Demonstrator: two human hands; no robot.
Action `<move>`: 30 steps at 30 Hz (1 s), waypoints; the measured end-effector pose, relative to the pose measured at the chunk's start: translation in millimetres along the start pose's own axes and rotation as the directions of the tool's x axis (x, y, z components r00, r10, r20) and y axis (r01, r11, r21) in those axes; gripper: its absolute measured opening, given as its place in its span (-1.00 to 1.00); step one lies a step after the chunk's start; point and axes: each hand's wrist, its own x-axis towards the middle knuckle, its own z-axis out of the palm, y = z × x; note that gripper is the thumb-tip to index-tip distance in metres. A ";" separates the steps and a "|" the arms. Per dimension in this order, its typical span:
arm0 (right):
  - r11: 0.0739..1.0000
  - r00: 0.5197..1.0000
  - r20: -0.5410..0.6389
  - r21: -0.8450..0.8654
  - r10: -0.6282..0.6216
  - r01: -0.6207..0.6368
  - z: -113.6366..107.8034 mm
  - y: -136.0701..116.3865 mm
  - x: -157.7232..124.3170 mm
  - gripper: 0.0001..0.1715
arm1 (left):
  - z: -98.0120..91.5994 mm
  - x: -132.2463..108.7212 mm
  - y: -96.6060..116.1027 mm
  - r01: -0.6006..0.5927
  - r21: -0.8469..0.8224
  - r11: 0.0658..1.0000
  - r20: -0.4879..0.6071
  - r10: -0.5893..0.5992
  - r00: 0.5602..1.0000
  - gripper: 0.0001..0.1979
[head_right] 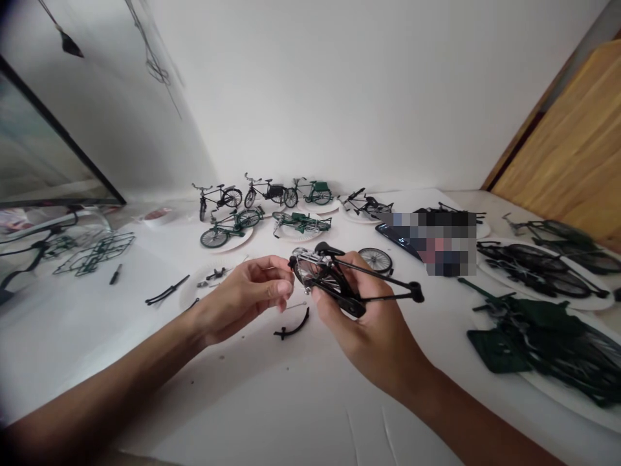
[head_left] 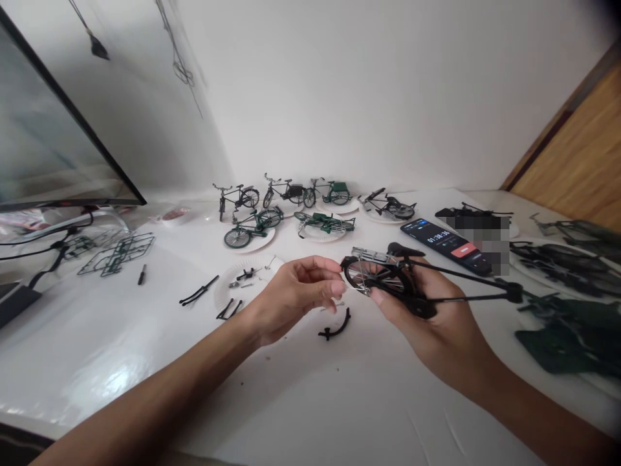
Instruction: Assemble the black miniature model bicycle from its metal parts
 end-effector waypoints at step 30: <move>0.959 0.992 -0.032 -0.261 -0.124 0.112 6.0 -2.9 -11.9 -0.85 | 13.3 -7.1 5.0 -0.199 0.033 0.979 -0.209 0.201 0.957 -0.64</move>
